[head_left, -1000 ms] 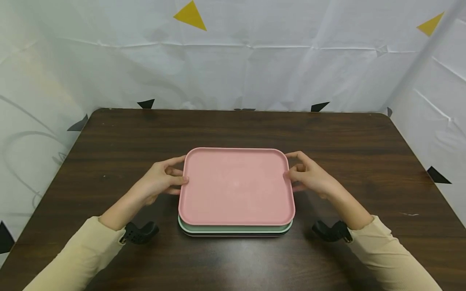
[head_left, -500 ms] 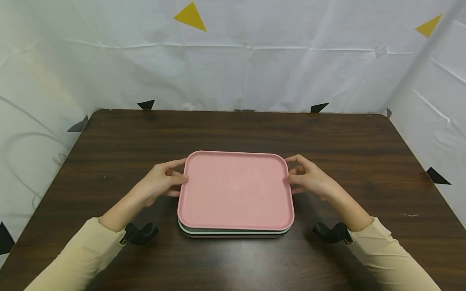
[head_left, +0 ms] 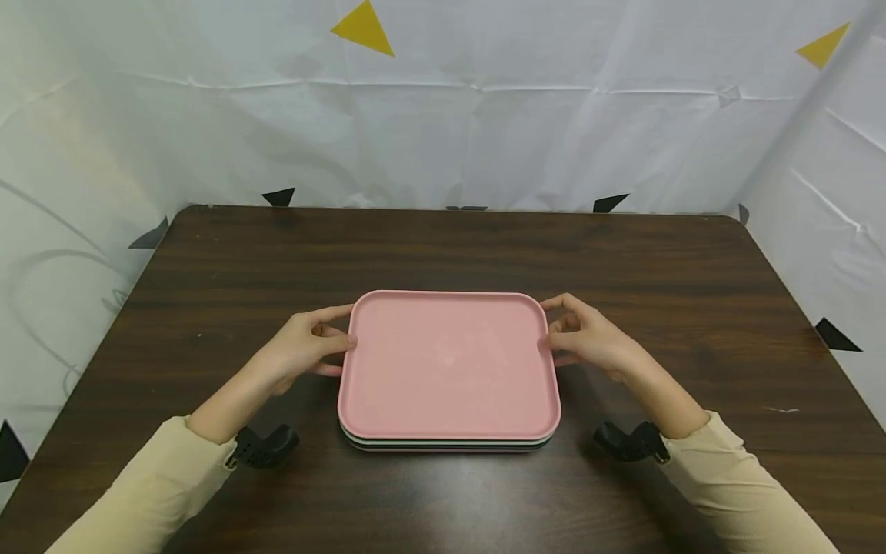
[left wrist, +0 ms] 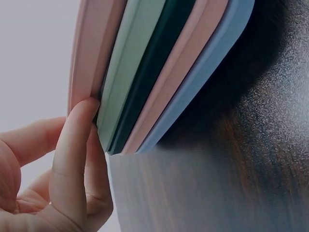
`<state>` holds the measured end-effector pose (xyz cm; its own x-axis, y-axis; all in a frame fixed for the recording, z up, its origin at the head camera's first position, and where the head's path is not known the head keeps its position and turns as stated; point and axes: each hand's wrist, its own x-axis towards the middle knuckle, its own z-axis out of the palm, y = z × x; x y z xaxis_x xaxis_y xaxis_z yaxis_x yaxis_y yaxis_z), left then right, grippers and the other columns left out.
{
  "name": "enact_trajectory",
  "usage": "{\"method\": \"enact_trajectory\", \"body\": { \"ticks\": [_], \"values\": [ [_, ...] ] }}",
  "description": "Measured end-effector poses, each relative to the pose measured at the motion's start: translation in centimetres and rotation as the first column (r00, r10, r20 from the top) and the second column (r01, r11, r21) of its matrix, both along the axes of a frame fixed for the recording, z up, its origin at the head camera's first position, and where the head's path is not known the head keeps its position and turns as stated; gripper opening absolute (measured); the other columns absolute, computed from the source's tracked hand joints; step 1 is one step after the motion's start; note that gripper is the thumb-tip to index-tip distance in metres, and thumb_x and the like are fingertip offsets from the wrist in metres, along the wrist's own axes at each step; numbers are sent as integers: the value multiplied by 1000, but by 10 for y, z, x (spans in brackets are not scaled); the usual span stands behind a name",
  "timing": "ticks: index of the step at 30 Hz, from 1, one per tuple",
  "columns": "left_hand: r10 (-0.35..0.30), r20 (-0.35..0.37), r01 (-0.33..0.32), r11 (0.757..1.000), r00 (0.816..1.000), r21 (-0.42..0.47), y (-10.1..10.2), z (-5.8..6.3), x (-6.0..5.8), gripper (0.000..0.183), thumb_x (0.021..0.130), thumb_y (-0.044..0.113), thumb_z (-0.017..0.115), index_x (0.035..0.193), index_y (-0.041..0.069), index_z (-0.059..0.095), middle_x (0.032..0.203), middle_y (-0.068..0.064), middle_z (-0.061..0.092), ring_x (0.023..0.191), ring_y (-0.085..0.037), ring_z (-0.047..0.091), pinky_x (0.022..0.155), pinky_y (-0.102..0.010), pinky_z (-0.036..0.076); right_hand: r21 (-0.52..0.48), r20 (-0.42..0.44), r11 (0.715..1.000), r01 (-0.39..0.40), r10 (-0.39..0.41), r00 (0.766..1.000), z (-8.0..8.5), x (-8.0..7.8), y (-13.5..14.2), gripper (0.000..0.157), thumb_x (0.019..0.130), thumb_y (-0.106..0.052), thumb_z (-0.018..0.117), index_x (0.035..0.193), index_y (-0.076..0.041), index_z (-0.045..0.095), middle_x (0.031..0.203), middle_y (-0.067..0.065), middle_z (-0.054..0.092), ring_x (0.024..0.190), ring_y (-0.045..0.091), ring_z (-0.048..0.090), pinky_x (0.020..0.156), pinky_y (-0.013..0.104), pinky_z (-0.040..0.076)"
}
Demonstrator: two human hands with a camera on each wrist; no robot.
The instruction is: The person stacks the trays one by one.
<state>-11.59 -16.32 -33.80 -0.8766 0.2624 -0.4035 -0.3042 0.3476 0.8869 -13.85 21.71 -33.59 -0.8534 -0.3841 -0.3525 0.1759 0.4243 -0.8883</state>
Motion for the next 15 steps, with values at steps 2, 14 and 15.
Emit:
{"method": "enact_trajectory", "body": {
  "ticks": [2,14,15],
  "values": [
    [2,0,-2,1000,1000,0,0,0,0,64,93,9,58,149,3,29,109,-19,62,85,-11,66,77,-34,61,-1,0,1000,0,0,1000,0,-1,0,57,89,-3,57,138,5,30,88,6,56,81,11,63,79,36,61],
    [14,28,-14,1000,1000,-7,-1,-3,2,64,92,9,59,149,3,30,130,-31,47,88,-12,64,79,-33,61,25,-9,1000,-3,3,1000,-3,-3,0,56,88,-3,60,137,6,34,88,6,54,80,11,62,79,34,61],
    [15,30,-14,1000,999,-5,-1,-3,2,64,92,9,59,149,3,30,132,-32,46,89,-12,64,79,-34,61,26,-9,1000,-2,3,1000,-3,-3,0,56,88,-3,60,136,7,34,88,6,54,80,11,62,79,34,61]
  ]
}}
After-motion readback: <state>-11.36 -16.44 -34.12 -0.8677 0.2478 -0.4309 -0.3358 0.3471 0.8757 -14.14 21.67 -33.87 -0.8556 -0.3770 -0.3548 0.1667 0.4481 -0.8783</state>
